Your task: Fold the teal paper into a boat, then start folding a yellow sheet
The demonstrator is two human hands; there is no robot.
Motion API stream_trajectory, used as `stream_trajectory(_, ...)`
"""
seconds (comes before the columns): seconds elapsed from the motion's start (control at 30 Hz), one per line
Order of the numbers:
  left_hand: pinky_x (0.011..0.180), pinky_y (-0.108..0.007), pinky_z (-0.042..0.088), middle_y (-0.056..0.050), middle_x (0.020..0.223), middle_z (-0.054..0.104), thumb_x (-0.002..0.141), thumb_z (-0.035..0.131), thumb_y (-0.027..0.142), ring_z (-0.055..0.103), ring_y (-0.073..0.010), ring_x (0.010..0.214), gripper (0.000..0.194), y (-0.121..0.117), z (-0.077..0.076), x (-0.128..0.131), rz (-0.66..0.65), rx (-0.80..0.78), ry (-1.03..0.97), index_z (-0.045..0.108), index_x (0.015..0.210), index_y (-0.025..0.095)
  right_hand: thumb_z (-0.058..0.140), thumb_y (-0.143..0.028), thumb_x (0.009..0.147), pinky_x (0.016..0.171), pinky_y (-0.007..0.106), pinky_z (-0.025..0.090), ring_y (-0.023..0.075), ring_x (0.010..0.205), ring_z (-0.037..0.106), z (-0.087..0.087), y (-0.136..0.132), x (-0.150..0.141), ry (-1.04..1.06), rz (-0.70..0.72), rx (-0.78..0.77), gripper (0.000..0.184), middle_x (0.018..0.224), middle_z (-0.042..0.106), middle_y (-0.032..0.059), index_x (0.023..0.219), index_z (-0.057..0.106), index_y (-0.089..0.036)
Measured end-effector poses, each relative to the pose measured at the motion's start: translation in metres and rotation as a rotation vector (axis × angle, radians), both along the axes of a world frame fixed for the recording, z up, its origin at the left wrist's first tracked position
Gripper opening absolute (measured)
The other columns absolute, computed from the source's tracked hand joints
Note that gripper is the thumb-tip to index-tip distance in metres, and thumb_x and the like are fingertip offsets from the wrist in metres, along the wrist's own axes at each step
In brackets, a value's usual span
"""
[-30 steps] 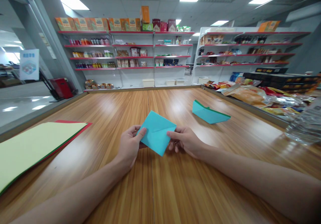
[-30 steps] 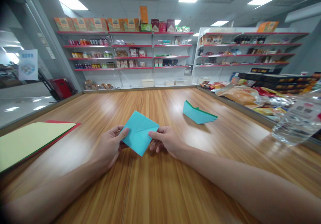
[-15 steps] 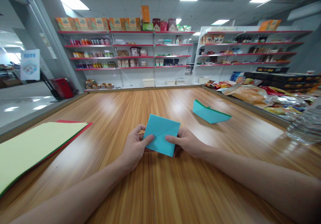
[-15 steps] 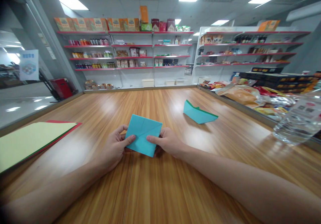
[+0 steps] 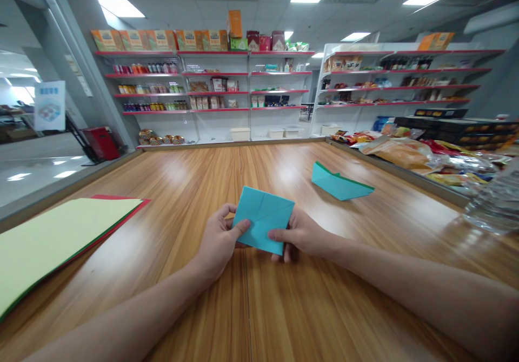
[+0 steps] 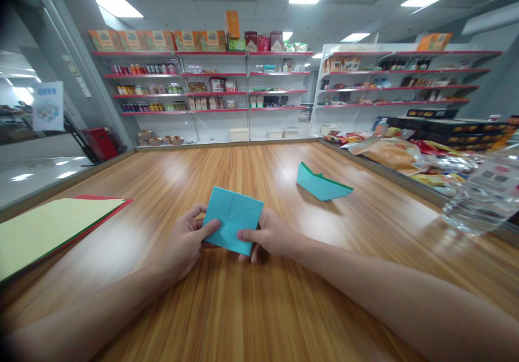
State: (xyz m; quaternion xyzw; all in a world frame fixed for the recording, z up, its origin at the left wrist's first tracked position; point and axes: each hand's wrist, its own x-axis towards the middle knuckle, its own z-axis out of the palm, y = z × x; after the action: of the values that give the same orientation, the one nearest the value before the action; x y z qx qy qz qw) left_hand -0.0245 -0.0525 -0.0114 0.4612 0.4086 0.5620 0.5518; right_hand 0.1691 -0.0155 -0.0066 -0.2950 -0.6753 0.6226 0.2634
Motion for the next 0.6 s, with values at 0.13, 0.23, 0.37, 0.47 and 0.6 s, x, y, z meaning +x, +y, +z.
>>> stream_trajectory(0.13, 0.059, -0.030, 0.055, -0.011, 0.083, 0.070, 0.067, 0.078, 0.028, 0.066, -0.0190, 0.067, 0.039, 0.002, 0.003, 0.001, -0.039, -0.070, -0.078, 0.058, 0.095, 0.011, 0.067, -0.046, 0.077, 0.036, 0.017, 0.046, 0.0129, 0.042, 0.060, -0.004, 0.003, -0.003, 0.030, -0.198, 0.054, 0.040, 0.056, 0.064, 0.0039, 0.091, 0.056, -0.010)
stream_trajectory(0.23, 0.065, -0.032, 0.057, -0.017, 0.101, 0.069, 0.068, 0.078, 0.027, 0.067, -0.0221, 0.078, 0.043, 0.004, 0.003, 0.001, -0.055, -0.090, -0.110, 0.062, 0.103, 0.008, 0.068, -0.047, 0.075, 0.035, 0.016, 0.044, 0.0099, 0.041, 0.058, -0.007, 0.009, -0.003, 0.104, -0.229, 0.013, 0.042, 0.059, 0.064, 0.0017, 0.094, 0.054, -0.012)
stream_trajectory(0.37, 0.065, -0.033, 0.058, -0.016, 0.103, 0.069, 0.070, 0.077, 0.027, 0.068, -0.0223, 0.078, 0.042, 0.005, 0.001, -0.001, -0.040, -0.099, -0.146, 0.063, 0.106, 0.009, 0.064, -0.052, 0.077, 0.034, 0.015, 0.042, 0.0095, 0.041, 0.058, -0.008, 0.012, 0.000, 0.043, -0.072, -0.006, 0.042, 0.065, 0.067, 0.0044, 0.087, 0.052, -0.013)
stream_trajectory(0.47, 0.064, -0.030, 0.057, -0.016, 0.097, 0.070, 0.068, 0.078, 0.026, 0.068, -0.0216, 0.077, 0.036, 0.005, 0.000, -0.002, -0.067, -0.100, -0.142, 0.067, 0.096, 0.007, 0.060, -0.055, 0.079, 0.029, 0.015, 0.036, 0.0088, 0.035, 0.052, -0.006, 0.008, 0.000, -0.019, -0.110, 0.073, 0.041, 0.057, 0.062, 0.0006, 0.085, 0.049, -0.015)
stream_trajectory(0.6, 0.054, -0.025, 0.056, -0.015, 0.086, 0.071, 0.072, 0.076, 0.031, 0.069, -0.0223, 0.071, 0.031, 0.005, 0.001, -0.002, -0.175, -0.146, -0.063, 0.069, 0.089, 0.006, 0.050, -0.049, 0.088, 0.030, 0.016, 0.033, 0.0073, 0.034, 0.047, -0.003, 0.003, 0.001, -0.070, -0.243, 0.274, 0.037, 0.056, 0.058, -0.0011, 0.094, 0.054, -0.013)
